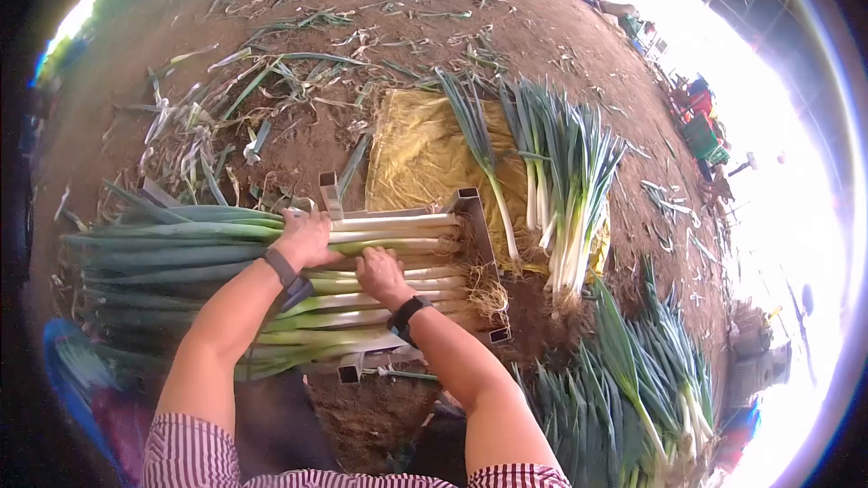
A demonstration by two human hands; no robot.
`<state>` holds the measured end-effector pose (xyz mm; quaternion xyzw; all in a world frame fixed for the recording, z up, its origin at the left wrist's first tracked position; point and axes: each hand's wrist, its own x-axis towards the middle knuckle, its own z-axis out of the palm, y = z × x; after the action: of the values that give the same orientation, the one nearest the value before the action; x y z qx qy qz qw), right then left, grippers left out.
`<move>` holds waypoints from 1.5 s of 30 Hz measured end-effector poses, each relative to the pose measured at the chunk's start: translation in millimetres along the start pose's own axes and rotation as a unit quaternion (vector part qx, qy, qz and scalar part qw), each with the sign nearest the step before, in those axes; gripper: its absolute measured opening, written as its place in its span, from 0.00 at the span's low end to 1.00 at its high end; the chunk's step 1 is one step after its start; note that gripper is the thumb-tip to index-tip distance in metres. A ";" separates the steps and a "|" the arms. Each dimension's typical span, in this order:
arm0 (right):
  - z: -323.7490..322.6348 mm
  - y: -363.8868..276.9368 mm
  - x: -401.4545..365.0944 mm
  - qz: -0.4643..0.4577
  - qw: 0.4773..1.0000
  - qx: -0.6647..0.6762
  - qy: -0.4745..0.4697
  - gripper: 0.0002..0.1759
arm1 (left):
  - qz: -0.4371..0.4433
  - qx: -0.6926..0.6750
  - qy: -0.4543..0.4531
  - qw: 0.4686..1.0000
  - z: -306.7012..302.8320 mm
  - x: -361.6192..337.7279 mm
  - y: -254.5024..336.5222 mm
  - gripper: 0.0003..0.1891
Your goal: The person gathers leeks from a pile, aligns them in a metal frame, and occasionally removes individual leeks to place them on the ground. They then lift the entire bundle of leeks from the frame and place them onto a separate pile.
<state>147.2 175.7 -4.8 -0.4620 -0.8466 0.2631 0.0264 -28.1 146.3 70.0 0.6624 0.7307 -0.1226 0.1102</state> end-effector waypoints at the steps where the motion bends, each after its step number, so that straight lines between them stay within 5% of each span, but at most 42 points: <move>1: -15.7 1.3 -5.3 -0.006 1.000 -0.019 -0.022 0.15 | -0.004 -0.004 -0.002 1.000 2.3 2.2 -0.8 0.44; 4: -53.6 43.4 -22.8 -0.118 0.953 -0.263 -0.091 0.11 | -0.004 -0.016 -0.016 1.000 0.3 1.7 -5.1 0.44; 5: -68.8 54.7 -38.5 -0.101 0.943 -0.316 -0.024 0.11 | -0.002 -0.018 -0.027 0.999 -3.5 1.6 -4.6 0.45; 6: -53.8 99.8 -38.1 -0.148 0.947 -0.283 0.041 0.11 | 0.000 -0.020 -0.038 0.999 -5.2 1.1 -4.7 0.47; 7: -65.2 96.4 -40.8 -0.064 0.977 -0.202 -0.003 0.11 | 0.004 -0.016 -0.031 0.999 -3.5 1.6 -5.5 0.46; 10: -49.9 88.1 -40.9 0.067 0.979 -0.135 0.134 0.11 | 0.001 -0.002 -0.025 1.000 -1.4 1.0 -4.5 0.46; 19: -43.3 114.4 -23.5 -0.001 0.958 -0.286 0.005 0.12 | 0.006 -0.004 -0.007 1.000 -3.9 -0.9 -3.8 0.44; 22: -61.7 73.0 -37.2 0.023 0.992 -0.052 0.114 0.18 | -0.001 -0.021 -0.030 0.999 1.2 4.7 -4.0 0.41; 25: -66.7 52.2 -16.5 -0.145 0.951 -0.223 0.159 0.26 | -0.004 -0.017 -0.043 0.999 -0.1 3.7 -4.2 0.41; 28: -53.2 43.3 24.3 -0.118 0.967 -0.220 0.039 0.31 | -0.007 -0.003 -0.039 0.999 1.8 6.3 -4.2 0.43; 36: -62.5 48.4 53.5 -0.146 0.965 -0.192 -0.102 0.43 | 0.020 0.017 -0.044 0.999 -7.9 4.0 -2.5 0.43; 45: -88.1 41.8 68.7 -0.181 0.966 -0.108 -0.150 0.28 | 0.031 -0.005 -0.026 0.999 4.7 9.8 -8.6 0.39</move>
<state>165.4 285.7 37.7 -0.2562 -0.9337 0.2276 -0.1034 -37.6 153.3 62.6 0.6811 0.7071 -0.1328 0.1361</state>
